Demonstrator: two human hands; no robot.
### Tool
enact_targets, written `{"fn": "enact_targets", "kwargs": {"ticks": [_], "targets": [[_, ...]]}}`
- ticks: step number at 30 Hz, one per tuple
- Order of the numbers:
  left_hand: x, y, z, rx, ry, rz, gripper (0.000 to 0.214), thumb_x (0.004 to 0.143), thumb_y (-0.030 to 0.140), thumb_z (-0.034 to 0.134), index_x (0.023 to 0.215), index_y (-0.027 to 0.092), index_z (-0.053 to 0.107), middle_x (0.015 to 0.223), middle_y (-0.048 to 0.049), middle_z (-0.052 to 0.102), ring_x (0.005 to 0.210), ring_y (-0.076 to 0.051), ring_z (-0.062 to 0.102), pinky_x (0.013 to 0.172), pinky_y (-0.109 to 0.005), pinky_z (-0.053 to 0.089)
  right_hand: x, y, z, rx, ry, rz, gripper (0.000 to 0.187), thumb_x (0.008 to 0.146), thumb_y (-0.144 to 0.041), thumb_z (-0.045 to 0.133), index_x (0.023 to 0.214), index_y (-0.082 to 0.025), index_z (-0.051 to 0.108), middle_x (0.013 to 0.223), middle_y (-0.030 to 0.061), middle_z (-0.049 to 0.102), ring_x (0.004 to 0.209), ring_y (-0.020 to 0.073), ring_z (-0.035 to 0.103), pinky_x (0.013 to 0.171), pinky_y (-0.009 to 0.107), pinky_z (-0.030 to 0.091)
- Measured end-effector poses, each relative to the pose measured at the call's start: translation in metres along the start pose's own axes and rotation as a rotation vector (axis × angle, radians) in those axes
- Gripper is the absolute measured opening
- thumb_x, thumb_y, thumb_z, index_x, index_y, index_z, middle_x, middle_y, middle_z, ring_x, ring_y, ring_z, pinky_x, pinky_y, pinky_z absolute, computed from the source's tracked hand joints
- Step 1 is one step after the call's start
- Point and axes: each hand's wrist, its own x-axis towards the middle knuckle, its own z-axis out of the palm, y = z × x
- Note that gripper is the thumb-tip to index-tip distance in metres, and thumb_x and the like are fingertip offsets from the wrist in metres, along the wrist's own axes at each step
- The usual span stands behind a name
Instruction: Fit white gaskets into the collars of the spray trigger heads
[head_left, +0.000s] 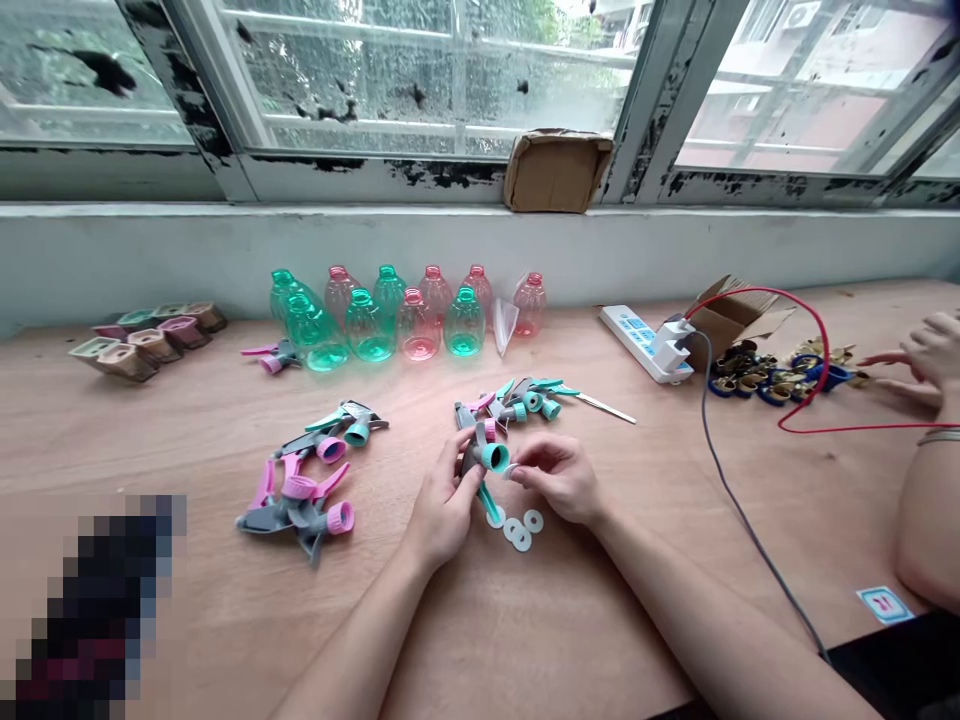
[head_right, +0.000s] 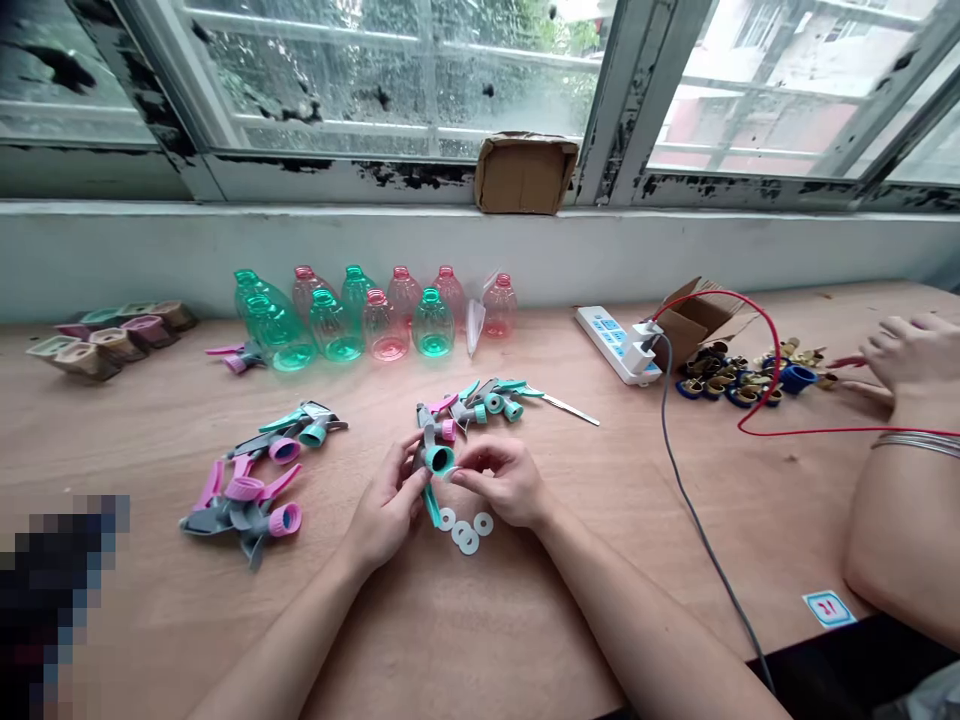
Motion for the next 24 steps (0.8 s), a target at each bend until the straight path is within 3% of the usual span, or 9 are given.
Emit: {"fn": "enact_targets", "kwargs": {"ticks": [3, 7, 19, 24], "targets": [[-0.0007, -0.0004, -0.0004, 0.042, -0.147, 0.015, 0.042, 0.087, 0.022, 0.055, 0.129, 0.024, 0.058, 0.116, -0.0080, 0.069, 0.109, -0.025, 0.062, 0.093, -0.038, 0.050, -0.0001, 0.0029, 0.0014, 0.011, 0.049, 0.031, 0.027, 0.077, -0.042, 0.077, 0.080, -0.018, 0.066, 0.069, 0.0013, 0.067, 0.059, 0.0121, 0.058, 0.053, 0.024, 0.048], [-0.0012, -0.0023, -0.0022, 0.125, -0.195, 0.065, 0.043, 0.089, 0.020, 0.053, 0.132, 0.025, 0.054, 0.129, -0.0075, 0.063, 0.116, -0.024, 0.059, 0.101, -0.039, 0.043, 0.0002, 0.0049, 0.0037, -0.004, 0.092, 0.028, 0.027, 0.077, -0.041, 0.077, 0.084, -0.020, 0.062, 0.068, -0.0012, 0.063, 0.059, 0.0118, 0.057, 0.053, 0.023, 0.047], [-0.0030, -0.0035, -0.0004, 0.122, -0.168, 0.044, 0.041, 0.088, 0.022, 0.055, 0.129, 0.026, 0.056, 0.130, -0.0073, 0.063, 0.115, -0.025, 0.060, 0.099, -0.037, 0.045, -0.0035, 0.0006, 0.0043, -0.294, 0.105, -0.139, 0.018, 0.087, -0.031, 0.068, 0.074, -0.019, 0.062, 0.064, -0.0007, 0.062, 0.057, 0.0120, 0.055, 0.054, 0.024, 0.045], [-0.0004, -0.0092, -0.0016, 0.041, -0.115, -0.025, 0.041, 0.087, 0.026, 0.058, 0.128, 0.025, 0.056, 0.112, -0.0070, 0.068, 0.094, -0.023, 0.066, 0.085, -0.037, 0.053, -0.0025, 0.0000, 0.0022, -0.380, 0.061, -0.219, 0.008, 0.088, -0.027, 0.066, 0.087, -0.020, 0.070, 0.070, 0.0019, 0.066, 0.059, 0.0129, 0.055, 0.056, 0.026, 0.045]]}}
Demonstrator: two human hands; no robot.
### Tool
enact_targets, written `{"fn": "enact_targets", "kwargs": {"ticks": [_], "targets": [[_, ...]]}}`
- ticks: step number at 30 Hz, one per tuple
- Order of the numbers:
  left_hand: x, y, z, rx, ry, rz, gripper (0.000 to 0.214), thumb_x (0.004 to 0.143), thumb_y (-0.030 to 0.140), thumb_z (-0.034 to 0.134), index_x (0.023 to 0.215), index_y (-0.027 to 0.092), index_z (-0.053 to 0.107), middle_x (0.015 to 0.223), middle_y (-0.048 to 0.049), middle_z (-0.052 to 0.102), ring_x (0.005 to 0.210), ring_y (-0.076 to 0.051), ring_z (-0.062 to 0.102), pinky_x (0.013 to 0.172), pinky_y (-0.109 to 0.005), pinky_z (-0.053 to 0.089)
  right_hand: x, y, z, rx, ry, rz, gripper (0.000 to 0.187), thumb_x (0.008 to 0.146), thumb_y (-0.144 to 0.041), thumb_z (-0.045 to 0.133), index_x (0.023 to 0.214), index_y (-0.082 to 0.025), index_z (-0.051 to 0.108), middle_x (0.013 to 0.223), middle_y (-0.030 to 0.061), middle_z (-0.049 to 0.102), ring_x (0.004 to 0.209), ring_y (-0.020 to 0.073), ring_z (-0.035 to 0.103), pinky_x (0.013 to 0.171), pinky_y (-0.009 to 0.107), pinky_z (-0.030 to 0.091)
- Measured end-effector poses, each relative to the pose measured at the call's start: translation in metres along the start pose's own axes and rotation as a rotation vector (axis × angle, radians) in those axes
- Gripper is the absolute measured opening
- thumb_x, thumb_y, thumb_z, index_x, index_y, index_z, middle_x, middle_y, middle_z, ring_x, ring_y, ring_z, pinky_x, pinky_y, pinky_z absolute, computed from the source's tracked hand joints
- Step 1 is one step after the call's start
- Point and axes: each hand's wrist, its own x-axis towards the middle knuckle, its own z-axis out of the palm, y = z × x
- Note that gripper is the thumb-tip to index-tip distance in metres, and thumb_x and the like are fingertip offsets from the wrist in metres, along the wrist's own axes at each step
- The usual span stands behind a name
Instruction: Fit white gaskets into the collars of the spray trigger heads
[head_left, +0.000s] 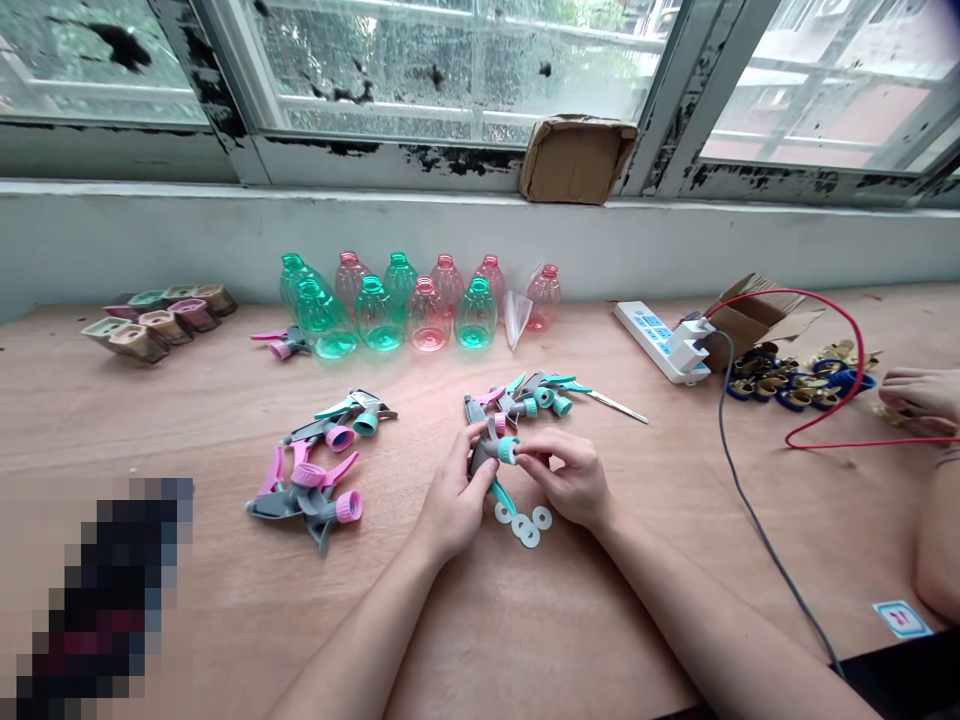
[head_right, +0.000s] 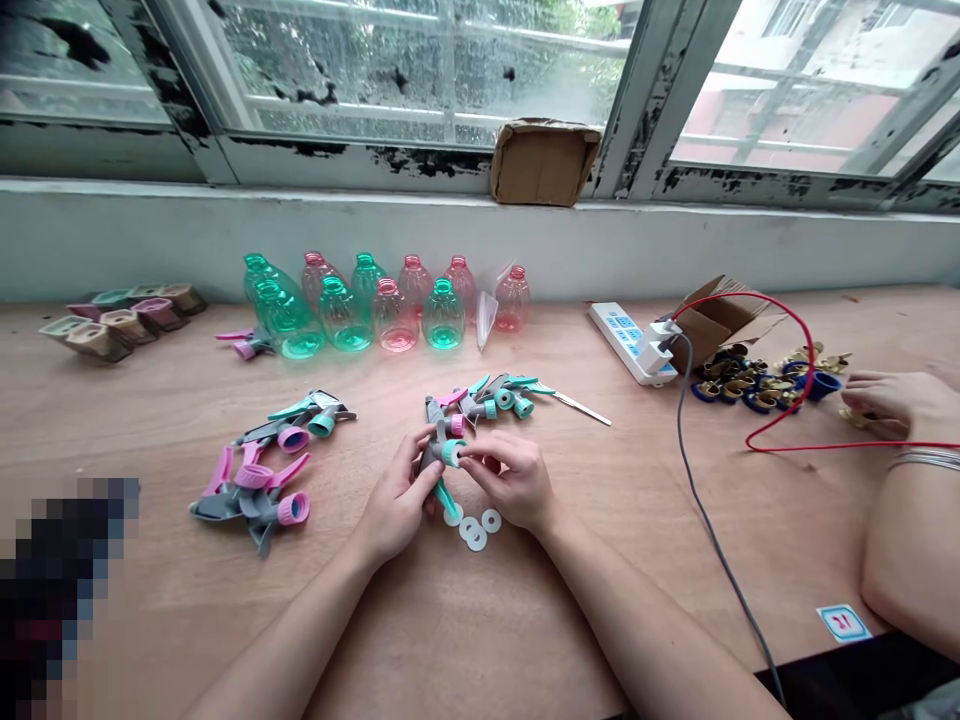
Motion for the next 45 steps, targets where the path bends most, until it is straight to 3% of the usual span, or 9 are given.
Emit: {"fn": "enact_targets", "kwargs": {"ticks": [3, 6, 30, 35, 41, 45], "targets": [[0.001, -0.002, -0.001, -0.006, 0.003, -0.015, 0.042, 0.088, 0.028, 0.056, 0.130, 0.025, 0.054, 0.109, -0.0062, 0.067, 0.086, -0.020, 0.065, 0.080, -0.036, 0.054, 0.001, -0.001, 0.000, -0.017, -0.003, -0.006, 0.010, 0.088, -0.025, 0.066, 0.095, -0.020, 0.072, 0.071, 0.0022, 0.066, 0.058, 0.0127, 0.054, 0.056, 0.026, 0.045], [0.002, -0.003, 0.000, 0.024, 0.006, 0.004, 0.041, 0.089, 0.027, 0.056, 0.130, 0.024, 0.053, 0.113, -0.0071, 0.066, 0.091, -0.021, 0.065, 0.084, -0.038, 0.054, 0.001, -0.001, 0.000, -0.006, -0.003, -0.010, 0.011, 0.088, -0.023, 0.066, 0.096, -0.020, 0.072, 0.073, 0.0022, 0.066, 0.058, 0.0121, 0.054, 0.055, 0.026, 0.045], [0.000, -0.001, 0.001, 0.128, 0.009, 0.064, 0.042, 0.089, 0.025, 0.056, 0.131, 0.024, 0.053, 0.109, -0.0070, 0.067, 0.095, -0.022, 0.066, 0.087, -0.037, 0.053, -0.001, 0.005, 0.000, 0.024, 0.020, 0.045, 0.008, 0.086, -0.018, 0.068, 0.091, -0.021, 0.074, 0.078, 0.0029, 0.068, 0.064, 0.0131, 0.059, 0.055, 0.025, 0.047], [-0.001, -0.002, 0.000, 0.097, 0.002, 0.046, 0.042, 0.089, 0.026, 0.057, 0.131, 0.025, 0.052, 0.110, -0.0065, 0.065, 0.087, -0.019, 0.066, 0.079, -0.034, 0.055, 0.000, 0.007, 0.001, 0.099, 0.025, 0.067, 0.009, 0.085, -0.017, 0.070, 0.090, -0.022, 0.075, 0.077, 0.0022, 0.068, 0.066, 0.0132, 0.060, 0.055, 0.024, 0.046], [-0.002, -0.002, 0.001, 0.027, -0.037, -0.011, 0.043, 0.091, 0.027, 0.055, 0.133, 0.027, 0.048, 0.112, -0.0064, 0.061, 0.061, -0.011, 0.059, 0.054, -0.025, 0.052, 0.000, 0.007, 0.002, 0.163, 0.026, 0.116, 0.008, 0.084, -0.019, 0.071, 0.089, -0.022, 0.076, 0.076, 0.0028, 0.069, 0.066, 0.0133, 0.059, 0.056, 0.025, 0.045], [-0.002, -0.001, 0.002, 0.002, -0.067, -0.029, 0.042, 0.091, 0.027, 0.055, 0.133, 0.027, 0.046, 0.114, -0.0063, 0.059, 0.058, -0.008, 0.058, 0.051, -0.022, 0.051, 0.000, 0.008, 0.001, 0.223, 0.025, 0.166, 0.006, 0.084, -0.023, 0.072, 0.087, -0.021, 0.077, 0.073, 0.0027, 0.067, 0.065, 0.0138, 0.058, 0.057, 0.026, 0.044]]}}
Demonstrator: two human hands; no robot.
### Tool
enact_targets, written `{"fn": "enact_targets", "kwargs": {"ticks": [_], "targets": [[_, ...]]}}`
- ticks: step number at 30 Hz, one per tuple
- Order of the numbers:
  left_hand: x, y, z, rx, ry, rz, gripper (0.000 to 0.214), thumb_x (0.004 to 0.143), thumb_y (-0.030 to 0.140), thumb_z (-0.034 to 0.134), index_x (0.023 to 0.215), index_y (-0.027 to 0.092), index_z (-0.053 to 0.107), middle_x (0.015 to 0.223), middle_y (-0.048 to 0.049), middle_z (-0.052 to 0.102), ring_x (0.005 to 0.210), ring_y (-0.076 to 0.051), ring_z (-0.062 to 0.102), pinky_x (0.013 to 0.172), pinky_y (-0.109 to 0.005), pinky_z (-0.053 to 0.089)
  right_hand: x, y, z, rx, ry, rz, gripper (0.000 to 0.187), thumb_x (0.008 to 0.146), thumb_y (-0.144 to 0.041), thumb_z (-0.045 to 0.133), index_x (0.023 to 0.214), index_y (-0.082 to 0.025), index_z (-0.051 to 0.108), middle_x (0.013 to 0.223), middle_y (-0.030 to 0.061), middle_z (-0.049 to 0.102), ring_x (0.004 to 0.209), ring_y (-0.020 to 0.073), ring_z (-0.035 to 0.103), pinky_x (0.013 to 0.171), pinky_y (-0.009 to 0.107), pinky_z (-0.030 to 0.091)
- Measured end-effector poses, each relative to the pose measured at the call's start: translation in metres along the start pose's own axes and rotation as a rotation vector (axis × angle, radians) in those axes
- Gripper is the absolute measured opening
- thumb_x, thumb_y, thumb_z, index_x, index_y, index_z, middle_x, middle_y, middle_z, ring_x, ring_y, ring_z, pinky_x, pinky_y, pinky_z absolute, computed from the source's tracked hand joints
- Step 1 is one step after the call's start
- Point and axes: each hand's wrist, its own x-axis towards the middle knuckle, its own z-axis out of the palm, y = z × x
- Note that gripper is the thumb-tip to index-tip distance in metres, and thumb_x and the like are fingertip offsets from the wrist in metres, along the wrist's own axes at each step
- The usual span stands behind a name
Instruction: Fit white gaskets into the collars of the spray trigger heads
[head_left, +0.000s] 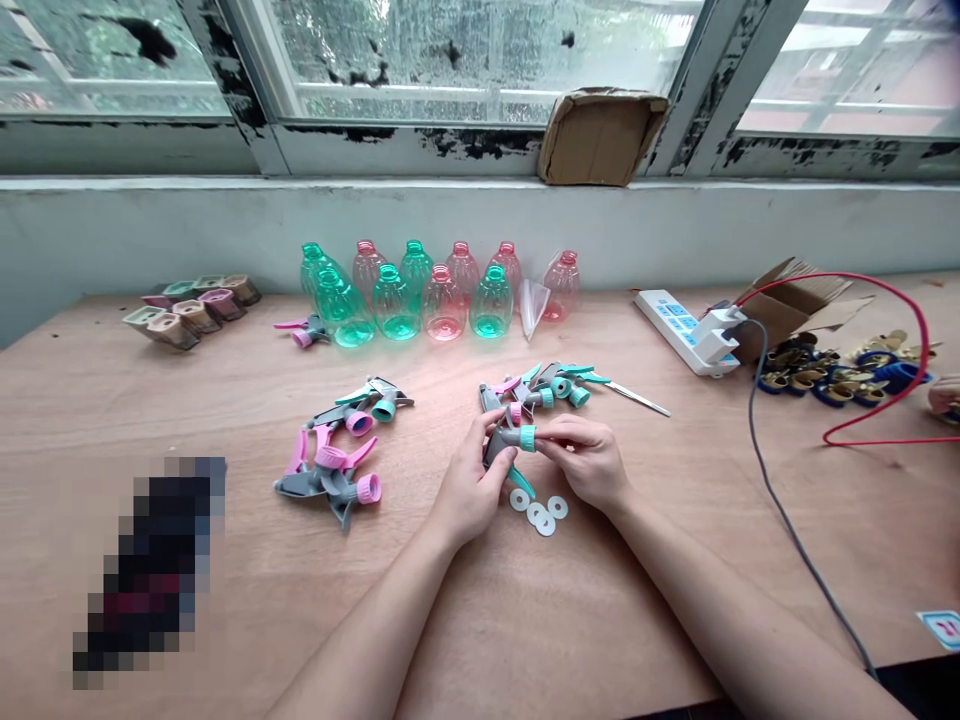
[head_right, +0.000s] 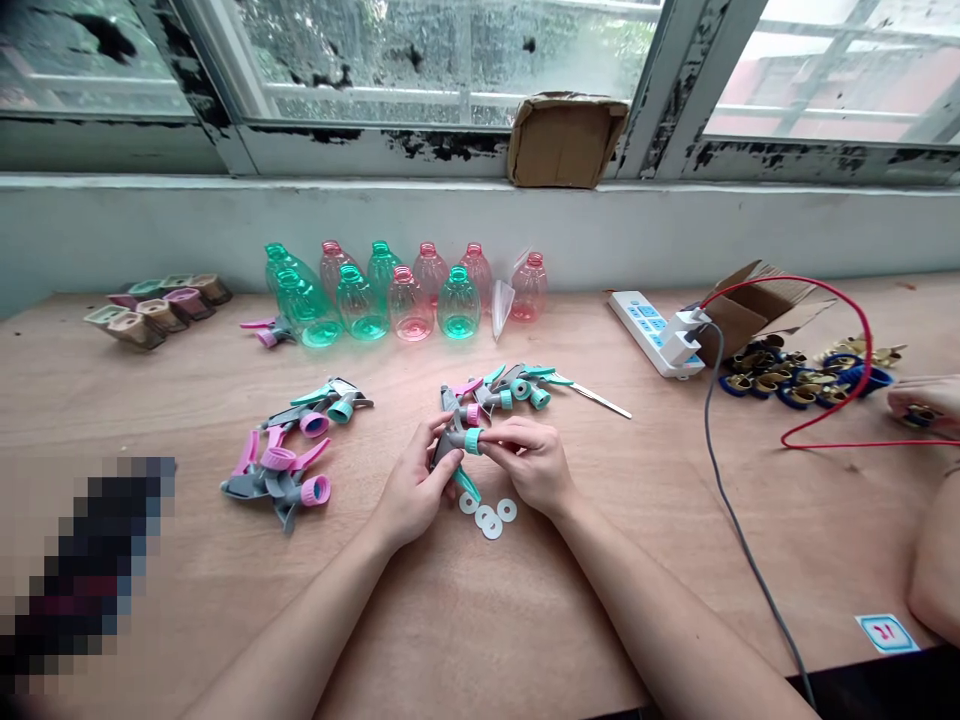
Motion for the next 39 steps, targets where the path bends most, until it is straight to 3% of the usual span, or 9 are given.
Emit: {"fn": "enact_targets", "kwargs": {"ticks": [7, 15, 25, 39], "targets": [[-0.0013, 0.0022, 0.0005, -0.010, -0.007, -0.029, 0.044, 0.091, 0.027, 0.053, 0.135, 0.028, 0.044, 0.117, -0.0065, 0.059, 0.053, -0.007, 0.057, 0.049, -0.023, 0.051, -0.0009, 0.0027, 0.0004, 0.017, -0.009, 0.056, 0.012, 0.083, -0.032, 0.073, 0.084, -0.020, 0.076, 0.072, 0.0036, 0.067, 0.065, 0.0150, 0.057, 0.056, 0.027, 0.042], [0.0005, 0.0028, -0.0003, 0.111, 0.088, 0.055, 0.043, 0.088, 0.024, 0.059, 0.130, 0.025, 0.053, 0.110, -0.0066, 0.066, 0.084, -0.018, 0.066, 0.078, -0.032, 0.055, 0.0038, -0.0023, 0.0004, -0.049, -0.011, 0.024, 0.015, 0.084, -0.034, 0.072, 0.083, -0.019, 0.076, 0.070, 0.0034, 0.066, 0.060, 0.0131, 0.054, 0.052, 0.026, 0.040], [0.0001, 0.0053, 0.0014, 0.041, 0.053, -0.010, 0.044, 0.089, 0.029, 0.057, 0.132, 0.025, 0.047, 0.111, -0.0056, 0.062, 0.053, -0.008, 0.057, 0.048, -0.022, 0.050, 0.0048, -0.0053, 0.0015, -0.065, 0.012, 0.061, 0.011, 0.082, -0.028, 0.071, 0.085, -0.019, 0.076, 0.075, 0.0038, 0.070, 0.059, 0.0120, 0.055, 0.052, 0.024, 0.042], [0.0039, 0.0052, 0.0001, -0.064, 0.057, -0.059, 0.051, 0.084, 0.032, 0.064, 0.133, 0.026, 0.050, 0.111, -0.0062, 0.062, 0.057, -0.009, 0.058, 0.049, -0.022, 0.052, 0.0046, -0.0018, 0.0010, -0.121, -0.014, 0.031, 0.015, 0.086, -0.033, 0.067, 0.089, -0.019, 0.074, 0.077, 0.0033, 0.068, 0.058, 0.0113, 0.052, 0.052, 0.024, 0.043]]}}
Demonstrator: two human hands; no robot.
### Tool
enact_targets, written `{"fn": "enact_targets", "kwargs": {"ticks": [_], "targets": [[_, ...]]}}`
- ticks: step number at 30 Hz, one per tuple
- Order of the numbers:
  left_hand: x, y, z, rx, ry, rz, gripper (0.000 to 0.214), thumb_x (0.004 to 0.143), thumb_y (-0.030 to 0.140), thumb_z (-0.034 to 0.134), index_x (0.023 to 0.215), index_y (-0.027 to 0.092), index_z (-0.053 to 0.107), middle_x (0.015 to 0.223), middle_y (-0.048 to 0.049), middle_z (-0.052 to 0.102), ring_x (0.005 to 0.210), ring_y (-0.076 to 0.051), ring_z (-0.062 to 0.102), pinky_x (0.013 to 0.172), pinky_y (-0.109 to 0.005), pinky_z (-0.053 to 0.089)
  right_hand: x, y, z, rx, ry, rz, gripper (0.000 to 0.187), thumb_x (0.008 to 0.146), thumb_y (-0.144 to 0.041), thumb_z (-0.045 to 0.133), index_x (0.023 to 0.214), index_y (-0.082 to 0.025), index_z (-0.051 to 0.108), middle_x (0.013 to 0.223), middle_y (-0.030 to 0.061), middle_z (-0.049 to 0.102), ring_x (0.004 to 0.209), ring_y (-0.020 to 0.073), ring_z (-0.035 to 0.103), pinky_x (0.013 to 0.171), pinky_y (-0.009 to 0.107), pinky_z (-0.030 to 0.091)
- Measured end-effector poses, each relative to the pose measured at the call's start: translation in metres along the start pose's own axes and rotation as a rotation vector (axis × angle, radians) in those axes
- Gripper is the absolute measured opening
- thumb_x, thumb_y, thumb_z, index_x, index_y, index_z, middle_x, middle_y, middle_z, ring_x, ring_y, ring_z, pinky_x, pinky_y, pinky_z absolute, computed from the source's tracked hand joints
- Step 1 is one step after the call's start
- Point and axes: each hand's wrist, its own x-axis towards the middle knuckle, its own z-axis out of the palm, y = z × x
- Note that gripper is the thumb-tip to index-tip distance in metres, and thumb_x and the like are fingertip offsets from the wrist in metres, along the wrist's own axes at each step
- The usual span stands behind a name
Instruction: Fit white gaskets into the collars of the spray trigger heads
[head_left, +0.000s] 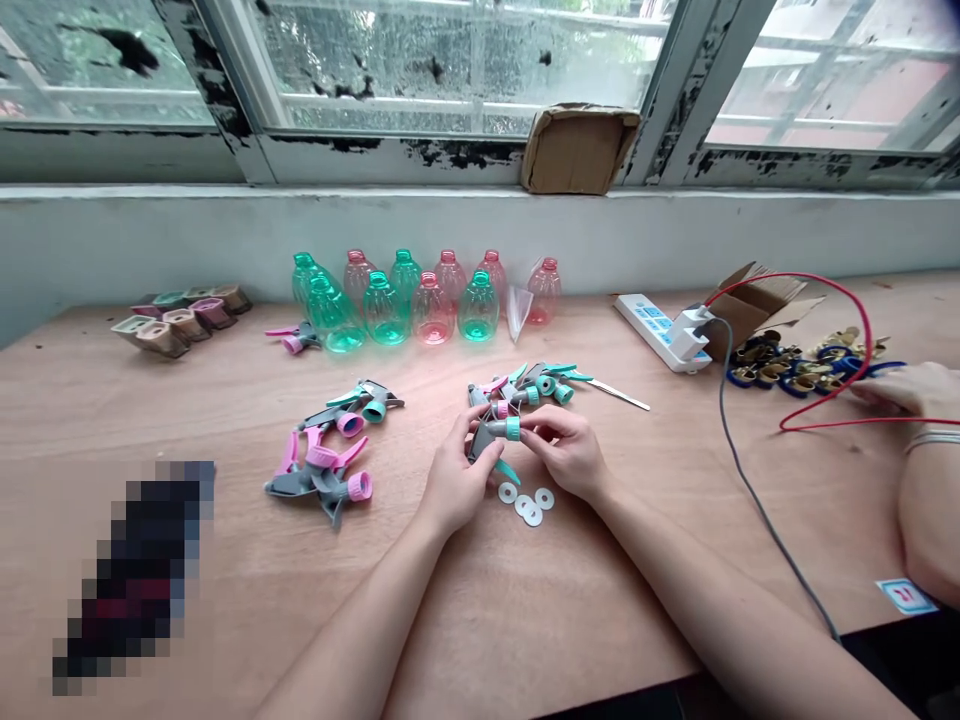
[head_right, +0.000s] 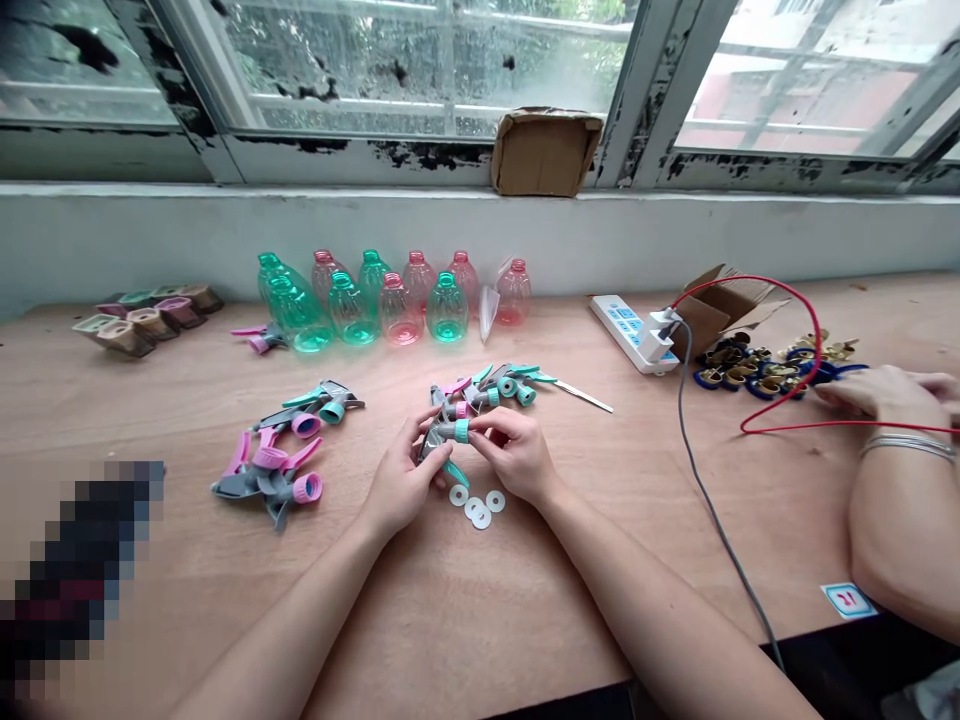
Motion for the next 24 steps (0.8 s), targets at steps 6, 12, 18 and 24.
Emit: {"fn": "enact_targets", "kwargs": {"ticks": [6, 12, 18, 24], "targets": [[0.010, 0.001, -0.011, -0.211, 0.129, -0.043, 0.055, 0.080, 0.026, 0.066, 0.132, 0.020, 0.047, 0.112, -0.0089, 0.064, 0.070, -0.012, 0.063, 0.061, -0.028, 0.058, -0.002, -0.005, -0.002, -0.104, -0.053, -0.034, 0.021, 0.090, -0.030, 0.063, 0.107, -0.019, 0.068, 0.082, 0.0030, 0.065, 0.057, 0.0107, 0.052, 0.054, 0.024, 0.044], [0.024, -0.001, -0.032, -0.125, 0.132, 0.003, 0.053, 0.080, 0.022, 0.063, 0.132, 0.016, 0.051, 0.123, -0.0146, 0.064, 0.085, -0.018, 0.069, 0.076, -0.035, 0.058, -0.002, -0.008, -0.006, -0.341, -0.402, -0.219, 0.012, 0.088, -0.028, 0.065, 0.095, -0.020, 0.072, 0.084, 0.0035, 0.066, 0.060, 0.0112, 0.056, 0.060, 0.025, 0.043], [0.024, -0.002, -0.035, 0.351, 0.067, 0.127, 0.049, 0.086, 0.020, 0.054, 0.135, 0.019, 0.054, 0.151, -0.0156, 0.043, 0.129, -0.029, 0.052, 0.103, -0.045, 0.046, 0.001, -0.023, -0.012, -0.399, -0.633, -0.270, 0.027, 0.078, -0.036, 0.076, 0.102, -0.022, 0.072, 0.094, 0.0052, 0.068, 0.082, 0.0181, 0.063, 0.070, 0.027, 0.046], [0.017, -0.005, -0.032, 0.897, 0.078, 0.252, 0.045, 0.088, 0.018, 0.051, 0.132, 0.021, 0.057, 0.150, -0.0096, 0.046, 0.127, -0.033, 0.048, 0.109, -0.055, 0.034, 0.002, -0.024, -0.015, -0.441, -0.700, -0.257, 0.033, 0.071, -0.035, 0.082, 0.102, -0.026, 0.073, 0.100, 0.0035, 0.066, 0.084, 0.0177, 0.062, 0.070, 0.026, 0.045]]}}
